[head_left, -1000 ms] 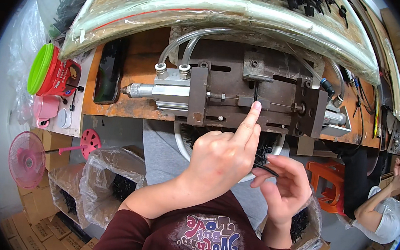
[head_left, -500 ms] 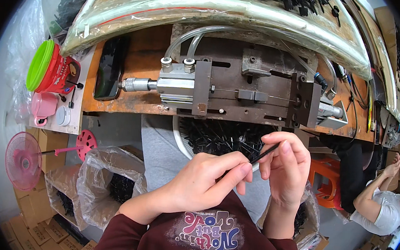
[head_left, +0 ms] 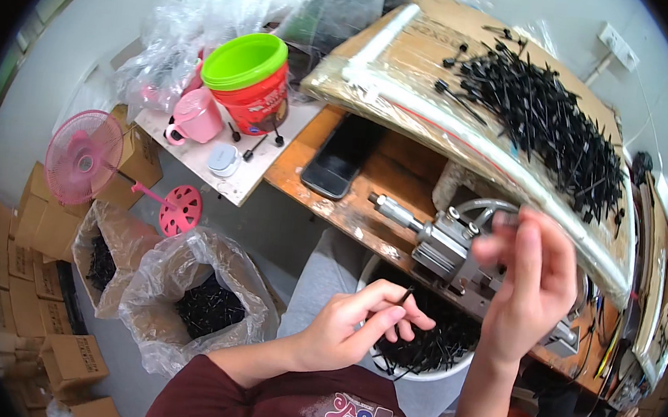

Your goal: Assembling small black plastic components using a pneumatic jig.

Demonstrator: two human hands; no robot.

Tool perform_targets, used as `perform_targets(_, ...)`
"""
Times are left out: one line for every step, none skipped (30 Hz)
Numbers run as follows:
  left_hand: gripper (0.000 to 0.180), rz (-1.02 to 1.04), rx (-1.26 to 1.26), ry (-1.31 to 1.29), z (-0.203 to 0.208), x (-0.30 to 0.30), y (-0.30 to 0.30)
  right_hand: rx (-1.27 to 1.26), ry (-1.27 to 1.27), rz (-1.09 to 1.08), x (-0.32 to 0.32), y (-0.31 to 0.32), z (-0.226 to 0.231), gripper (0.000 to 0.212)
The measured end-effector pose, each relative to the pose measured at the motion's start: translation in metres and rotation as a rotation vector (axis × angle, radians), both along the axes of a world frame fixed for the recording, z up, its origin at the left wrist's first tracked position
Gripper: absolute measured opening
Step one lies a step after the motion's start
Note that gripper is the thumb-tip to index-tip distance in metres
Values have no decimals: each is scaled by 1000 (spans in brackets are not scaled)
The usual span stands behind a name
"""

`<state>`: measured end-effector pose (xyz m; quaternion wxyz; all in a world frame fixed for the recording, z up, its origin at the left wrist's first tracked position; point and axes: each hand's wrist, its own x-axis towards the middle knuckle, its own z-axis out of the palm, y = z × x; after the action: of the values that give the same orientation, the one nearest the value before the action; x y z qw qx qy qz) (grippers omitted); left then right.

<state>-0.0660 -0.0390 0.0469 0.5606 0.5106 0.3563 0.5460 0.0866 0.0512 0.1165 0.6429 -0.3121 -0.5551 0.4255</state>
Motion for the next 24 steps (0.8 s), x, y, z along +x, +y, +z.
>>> perform_targets(17,56,29,27,2,-5,-3,137,-4,1,-13,16,8,17)
perform_targets(17,106,61,51,4,-11,-5,264,50,-5,-30,30,23,16)
perform_targets(16,160,93,78,7,-17,-8,426,21,-36,-44,48,34,21)
perform_targets(15,189,56,132,10,-26,-10,512,63,-62,-60,63,54,20)
perform_targets(14,259,168,223,13,-32,-11,646,106,-56,-77,75,81,19)
perform_targets(14,319,279,315,16,-36,-11,750,130,-92,-86,96,108,21)
perform_targets(14,375,278,341,18,-39,-13,855,144,27,-100,120,135,24)
perform_targets(14,402,289,352,19,-39,-13,862,39,-49,-103,135,165,30)
perform_targets(14,419,295,358,19,-37,-10,703,-207,-218,-107,143,183,37)
perform_targets(13,456,279,355,20,-40,-8,511,-463,-324,-117,154,189,44)
perform_targets(13,559,258,429,22,-52,-16,414,-601,-313,-135,169,183,51)
perform_targets(12,567,304,416,24,-53,-6,547,-663,-531,-112,182,188,61)
perform_targets(11,705,288,494,23,-67,-9,564,-644,-438,-123,179,174,48)
perform_targets(9,815,278,552,20,-80,-10,583,-648,-372,-118,160,157,35)
perform_targets(8,923,333,616,13,-98,-10,590,-651,-310,-110,145,140,25)
perform_targets(8,1018,347,691,10,-109,-6,507,-650,-220,-96,141,125,25)
perform_targets(14,1125,388,803,5,-119,2,417,-652,-144,-77,138,114,24)
perform_targets(14,1203,371,852,2,-131,6,407,-662,-106,-65,128,103,20)
perform_targets(14,1258,385,881,-5,-145,9,396,-670,-51,-56,117,89,16)
perform_targets(12,1287,317,844,-10,-157,13,296,-674,1,-44,104,77,18)
perform_targets(12,1287,297,858,-13,-167,21,292,-619,25,-32,95,63,17)
perform_targets(12,1287,273,836,-19,-178,27,248,-599,71,-25,81,51,16)
perform_targets(13,1310,213,873,-18,-182,31,154,-617,137,-17,67,43,16)
perform_targets(15,1319,200,925,-25,-195,34,76,-592,168,-11,54,34,16)
